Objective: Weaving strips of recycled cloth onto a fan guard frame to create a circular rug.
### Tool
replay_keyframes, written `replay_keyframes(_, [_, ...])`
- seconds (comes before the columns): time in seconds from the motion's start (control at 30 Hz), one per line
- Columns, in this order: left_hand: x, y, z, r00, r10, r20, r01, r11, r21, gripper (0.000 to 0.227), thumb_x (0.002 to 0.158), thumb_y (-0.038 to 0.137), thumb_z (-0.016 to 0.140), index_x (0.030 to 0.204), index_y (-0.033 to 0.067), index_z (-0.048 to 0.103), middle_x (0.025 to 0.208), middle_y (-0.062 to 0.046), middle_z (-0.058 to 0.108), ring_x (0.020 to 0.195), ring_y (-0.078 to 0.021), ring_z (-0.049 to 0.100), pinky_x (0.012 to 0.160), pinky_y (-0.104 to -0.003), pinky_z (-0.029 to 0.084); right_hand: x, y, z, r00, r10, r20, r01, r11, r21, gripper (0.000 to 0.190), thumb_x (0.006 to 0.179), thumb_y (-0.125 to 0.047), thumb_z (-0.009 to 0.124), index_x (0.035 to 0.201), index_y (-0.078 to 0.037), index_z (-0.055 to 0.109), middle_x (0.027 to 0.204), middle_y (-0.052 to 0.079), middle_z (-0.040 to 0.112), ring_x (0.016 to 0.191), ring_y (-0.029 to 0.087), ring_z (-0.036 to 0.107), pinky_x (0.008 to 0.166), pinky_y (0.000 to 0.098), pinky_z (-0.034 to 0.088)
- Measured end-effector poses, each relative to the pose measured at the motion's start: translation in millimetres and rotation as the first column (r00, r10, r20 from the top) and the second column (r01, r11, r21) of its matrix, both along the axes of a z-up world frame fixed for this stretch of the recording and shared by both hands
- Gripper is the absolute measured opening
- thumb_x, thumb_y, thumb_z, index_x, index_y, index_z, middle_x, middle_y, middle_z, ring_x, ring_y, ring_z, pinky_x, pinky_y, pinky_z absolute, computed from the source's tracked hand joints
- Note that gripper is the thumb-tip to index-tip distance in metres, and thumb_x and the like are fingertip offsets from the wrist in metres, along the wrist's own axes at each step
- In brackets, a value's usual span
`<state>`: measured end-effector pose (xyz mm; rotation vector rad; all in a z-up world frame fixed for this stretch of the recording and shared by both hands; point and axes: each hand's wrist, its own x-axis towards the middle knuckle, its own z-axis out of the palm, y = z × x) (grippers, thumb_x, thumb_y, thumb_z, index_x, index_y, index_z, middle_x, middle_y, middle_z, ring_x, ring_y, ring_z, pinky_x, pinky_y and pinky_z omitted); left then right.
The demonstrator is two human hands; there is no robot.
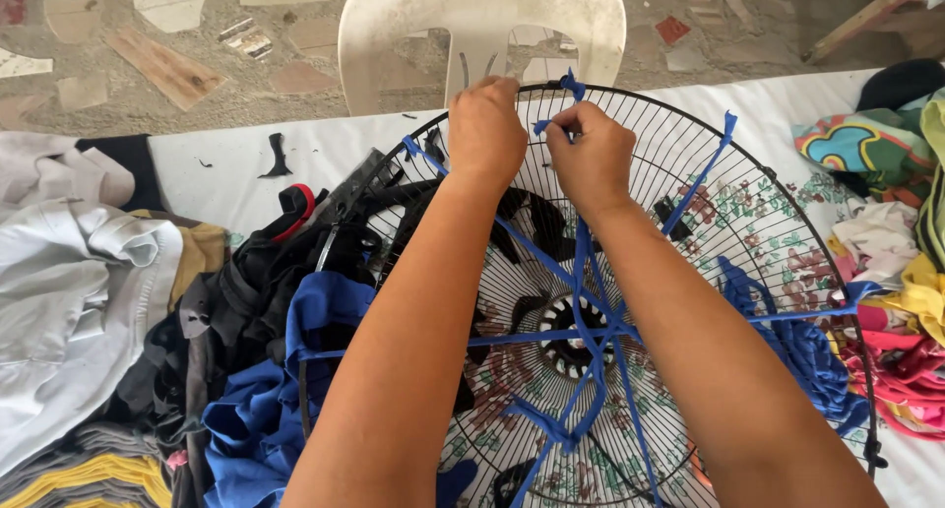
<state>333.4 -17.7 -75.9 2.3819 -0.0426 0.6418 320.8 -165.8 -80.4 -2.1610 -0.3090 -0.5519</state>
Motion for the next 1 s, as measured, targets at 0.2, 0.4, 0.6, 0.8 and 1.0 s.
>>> replay_keyframes(0.2, [3,6,4,0.994,-0.023,-0.111,0.008,0.991,-0.132,0.033,0.073,-0.004,0.068,0.104,0.0061,0.076,0.104,-0.019,0.073,0.099,-0.0380,0.069,0.086,-0.042,0.054,0,11,-3,0.994,0.061,-0.089,-0.070,0.993,-0.099,0.008,0.085,-0.004,0.078,0.085,0.000,0.071,0.075,0.011,0.075,0.068,0.016,0.074,0.065,0.0289,0.058])
replay_keyframes(0.4, [34,34,11,0.941,-0.159,-0.299,0.087,0.967,-0.239,0.043,0.080,-0.007,0.056,0.117,0.0097,0.070,0.098,-0.011,0.080,0.098,-0.0268,0.075,0.087,-0.036,0.058,7,34,21,0.879,0.117,-0.462,0.135,0.868,0.477,0.013,0.084,-0.004,0.074,0.081,0.000,0.063,0.078,0.008,0.071,0.065,0.014,0.074,0.050,0.0273,0.061])
replay_keyframes(0.6, [43,31,-9,0.957,-0.030,-0.287,0.012,0.998,-0.065,0.044,0.074,-0.004,0.065,0.114,0.0136,0.073,0.114,-0.014,0.070,0.099,-0.0314,0.070,0.080,-0.037,0.058,10,55,7,0.891,0.105,-0.442,0.201,0.781,0.591,0.018,0.084,-0.001,0.075,0.079,0.002,0.058,0.075,0.011,0.067,0.058,0.016,0.070,0.047,0.0308,0.059])
replay_keyframes(0.8, [47,27,-23,0.953,-0.009,-0.302,0.006,1.000,-0.012,0.029,0.082,0.010,0.062,0.107,0.0182,0.077,0.108,-0.009,0.076,0.101,-0.0308,0.071,0.086,-0.041,0.055,12,42,-32,0.921,0.234,-0.310,0.098,0.632,0.768,0.005,0.089,0.003,0.067,0.091,0.006,0.065,0.077,0.015,0.072,0.059,0.017,0.070,0.051,0.0303,0.059])
replay_keyframes(1.0, [38,28,8,0.854,-0.080,-0.514,0.066,0.997,-0.046,0.022,0.089,0.018,0.062,0.099,0.0198,0.082,0.104,-0.010,0.077,0.102,-0.0283,0.072,0.089,-0.039,0.056,15,49,-38,0.948,0.264,-0.177,-0.006,0.572,0.820,0.007,0.091,0.003,0.070,0.095,0.005,0.064,0.083,0.011,0.073,0.065,0.015,0.071,0.055,0.0297,0.060])
